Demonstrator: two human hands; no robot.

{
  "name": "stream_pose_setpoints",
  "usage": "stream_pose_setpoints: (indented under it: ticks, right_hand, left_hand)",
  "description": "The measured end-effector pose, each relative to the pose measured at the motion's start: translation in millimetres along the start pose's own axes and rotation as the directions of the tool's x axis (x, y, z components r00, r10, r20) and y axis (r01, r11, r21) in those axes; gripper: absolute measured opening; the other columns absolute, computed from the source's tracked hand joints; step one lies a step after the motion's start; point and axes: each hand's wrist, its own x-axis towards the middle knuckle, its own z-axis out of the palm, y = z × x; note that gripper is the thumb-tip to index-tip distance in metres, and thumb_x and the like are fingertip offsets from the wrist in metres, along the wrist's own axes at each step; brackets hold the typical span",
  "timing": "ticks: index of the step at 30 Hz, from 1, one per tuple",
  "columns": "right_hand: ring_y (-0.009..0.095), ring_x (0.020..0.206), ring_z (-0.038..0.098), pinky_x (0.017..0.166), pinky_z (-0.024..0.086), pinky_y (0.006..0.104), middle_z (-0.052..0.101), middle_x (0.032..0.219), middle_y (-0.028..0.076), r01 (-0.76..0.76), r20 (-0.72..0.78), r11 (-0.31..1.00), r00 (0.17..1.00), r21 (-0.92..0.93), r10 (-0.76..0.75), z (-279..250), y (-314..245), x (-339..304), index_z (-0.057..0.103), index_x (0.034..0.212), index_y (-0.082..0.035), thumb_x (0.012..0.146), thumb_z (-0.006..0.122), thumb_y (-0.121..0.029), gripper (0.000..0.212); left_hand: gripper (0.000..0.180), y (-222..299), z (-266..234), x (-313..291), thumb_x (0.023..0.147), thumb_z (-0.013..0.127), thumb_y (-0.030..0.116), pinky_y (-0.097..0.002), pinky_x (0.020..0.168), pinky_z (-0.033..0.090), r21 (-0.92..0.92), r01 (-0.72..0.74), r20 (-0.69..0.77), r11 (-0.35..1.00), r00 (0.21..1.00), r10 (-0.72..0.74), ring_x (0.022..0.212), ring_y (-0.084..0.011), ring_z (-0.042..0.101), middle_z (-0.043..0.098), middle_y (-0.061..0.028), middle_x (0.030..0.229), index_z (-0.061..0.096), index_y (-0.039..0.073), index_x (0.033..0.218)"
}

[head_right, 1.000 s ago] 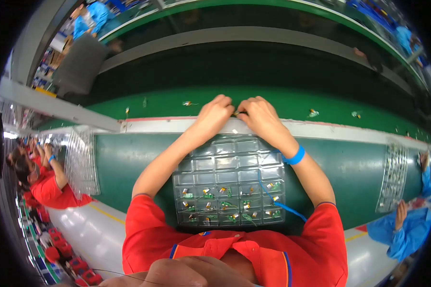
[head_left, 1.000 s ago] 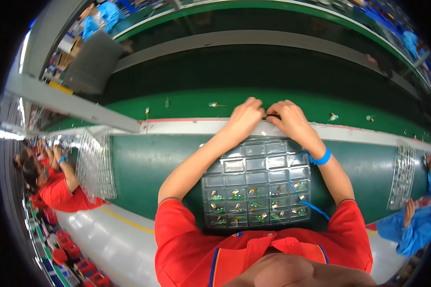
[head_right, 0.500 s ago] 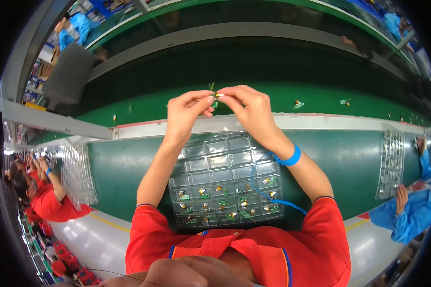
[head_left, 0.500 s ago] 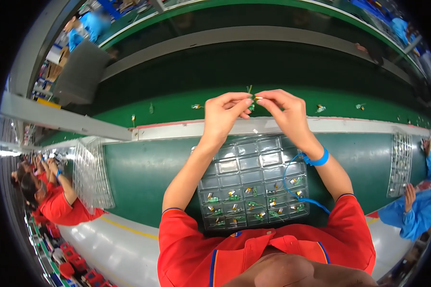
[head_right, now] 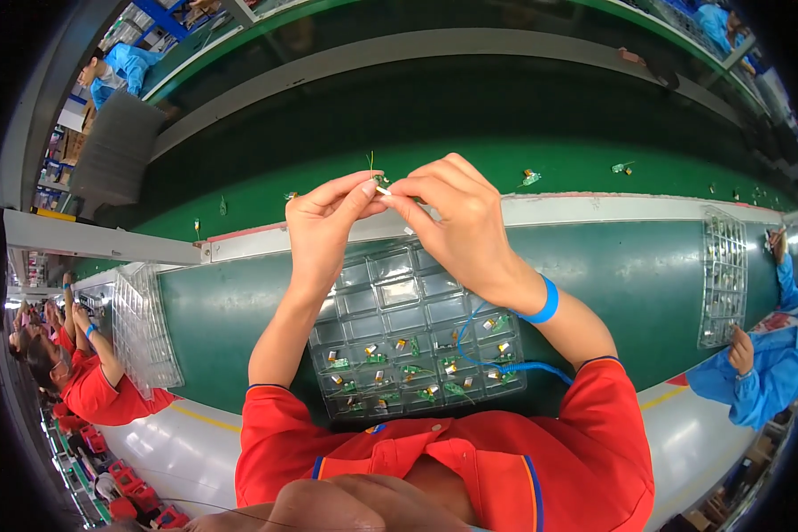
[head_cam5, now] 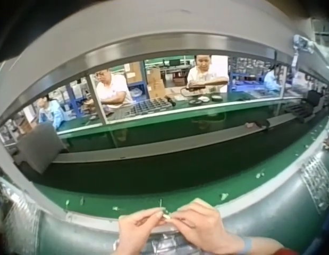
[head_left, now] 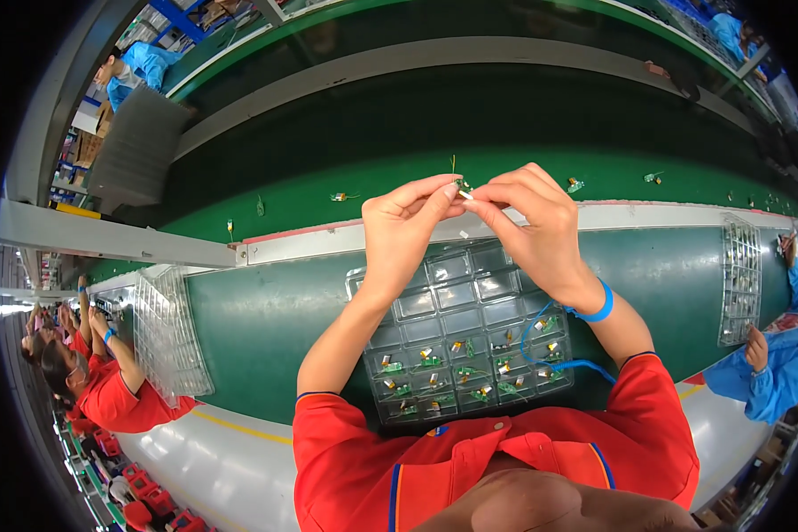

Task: The person assembles small electronic components by hand, then places them into a component tray.

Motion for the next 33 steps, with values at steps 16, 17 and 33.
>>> stream_pose_setpoints:
  ticks: [16,17,33]
  right_hand:
    - [0.013,0.075,0.064,0.065,0.053,0.023,0.067,0.082,0.008,-0.45,0.217,0.841,0.891,0.302,0.399,-6,0,2,0.071,0.086,0.0,0.081,0.072,-0.006,0.008]
    - [0.013,0.075,0.064,0.065,0.053,0.023,0.067,0.082,0.008,-0.452,0.216,0.84,0.89,0.301,0.402,-6,0,2,0.071,0.086,0.0,0.081,0.072,-0.006,0.008]
    - [0.011,0.076,0.063,0.073,0.058,0.0257,0.063,0.088,0.007,-0.314,0.046,0.908,0.948,0.278,0.314,7,-3,-7,0.068,0.097,0.0,0.078,0.073,0.0,0.02]
  left_hand:
    - [0.018,-3,3,-4,0.085,0.068,0.002,-0.0266,0.08,0.056,0.047,-0.133,0.033,0.99,0.991,0.131,0.085,-0.0162,0.067,0.069,-0.0109,0.092,0.069,-0.003,0.102]
    - [0.018,-3,3,-4,0.085,0.068,0.002,-0.0266,0.08,0.056,0.047,-0.131,0.035,0.99,0.991,0.129,0.085,-0.0162,0.067,0.069,-0.0109,0.092,0.069,-0.003,0.102]
    - [0.017,-6,14,-8,0.087,0.067,0.005,-0.0314,0.077,0.058,-0.137,-0.058,-0.104,0.989,0.994,0.044,0.081,-0.0173,0.067,0.069,-0.0123,0.091,0.068,-0.005,0.101]
